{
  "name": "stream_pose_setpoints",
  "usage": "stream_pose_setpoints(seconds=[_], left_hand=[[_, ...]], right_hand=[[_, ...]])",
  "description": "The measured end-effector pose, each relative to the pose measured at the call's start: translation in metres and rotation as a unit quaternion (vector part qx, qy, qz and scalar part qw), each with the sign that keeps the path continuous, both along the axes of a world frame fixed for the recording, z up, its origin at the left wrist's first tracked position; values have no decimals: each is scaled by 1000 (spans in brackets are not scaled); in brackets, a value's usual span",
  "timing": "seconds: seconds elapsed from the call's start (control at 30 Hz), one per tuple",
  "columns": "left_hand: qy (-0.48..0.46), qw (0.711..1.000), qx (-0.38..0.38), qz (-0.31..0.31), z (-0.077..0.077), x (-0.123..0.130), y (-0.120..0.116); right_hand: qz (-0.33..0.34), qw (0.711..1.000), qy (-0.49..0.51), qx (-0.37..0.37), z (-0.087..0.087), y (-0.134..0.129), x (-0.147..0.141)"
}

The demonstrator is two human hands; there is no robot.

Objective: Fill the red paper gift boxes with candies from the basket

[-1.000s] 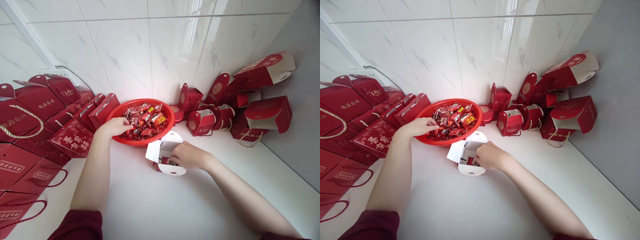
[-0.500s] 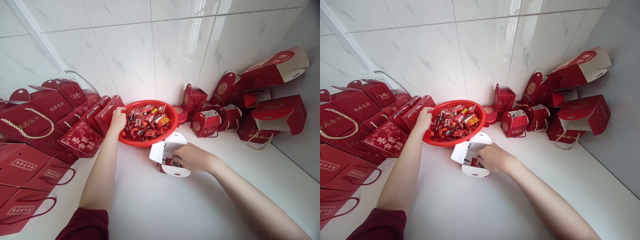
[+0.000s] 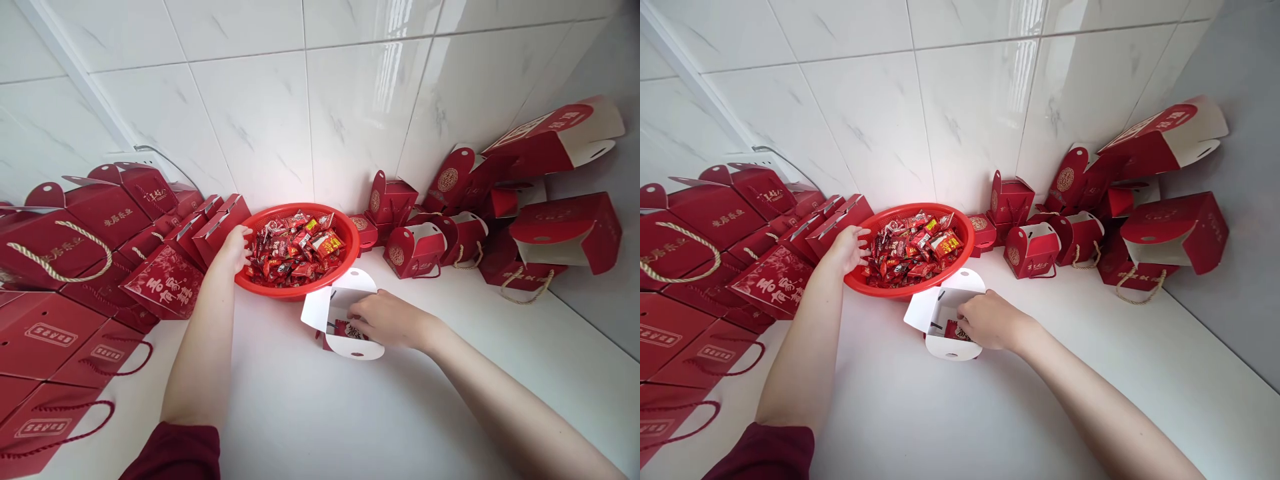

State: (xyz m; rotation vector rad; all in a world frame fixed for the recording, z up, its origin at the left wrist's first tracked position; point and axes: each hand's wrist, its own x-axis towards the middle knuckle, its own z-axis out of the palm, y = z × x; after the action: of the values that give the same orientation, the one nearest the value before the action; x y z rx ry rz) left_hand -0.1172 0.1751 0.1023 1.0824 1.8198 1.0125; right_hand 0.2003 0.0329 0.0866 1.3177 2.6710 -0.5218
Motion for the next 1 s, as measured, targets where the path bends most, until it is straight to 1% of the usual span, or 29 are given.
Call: stream_pose_setpoints(seconds=[0.1,0.2,0.3,0.4,0.47,0.53,0.6,0.67,0.77,0.83,0.9,1.0], left_hand=[[32,997,-9,-66,-3,6,-5],[54,990,6,-134,-4,9,-10],[91,983,43,-153,-6,8,-9],[166,971,57,-164,-12,5,-5],[211,954,42,-211,-15,5,-4],[239,927,21,-287,-15,8,-6],[260,897,7,-357,-11,13,-11],[283,872,0,-399,-6,18,-17],[305,843,-6,-443,0,26,-23],[307,828,-11,-469,-1,31,-25],[305,823,-12,-478,-5,36,-25],[306,834,0,-460,-15,40,-23]], right_hand=[[0,1000,-2,1,-1,1,-1],[2,1000,1,3,-1,1,0],[0,1000,1,4,-2,0,0],[2,1000,2,4,-1,0,0],[4,1000,3,4,-1,0,-1],[4,1000,4,3,-1,0,-1],[3,1000,4,3,0,0,-1],[2,1000,4,4,0,0,-1],[1,1000,8,2,0,0,-2],[2,1000,8,2,1,-1,-2],[3,1000,5,4,1,-1,-2],[1,1000,3,2,1,-2,-2]])
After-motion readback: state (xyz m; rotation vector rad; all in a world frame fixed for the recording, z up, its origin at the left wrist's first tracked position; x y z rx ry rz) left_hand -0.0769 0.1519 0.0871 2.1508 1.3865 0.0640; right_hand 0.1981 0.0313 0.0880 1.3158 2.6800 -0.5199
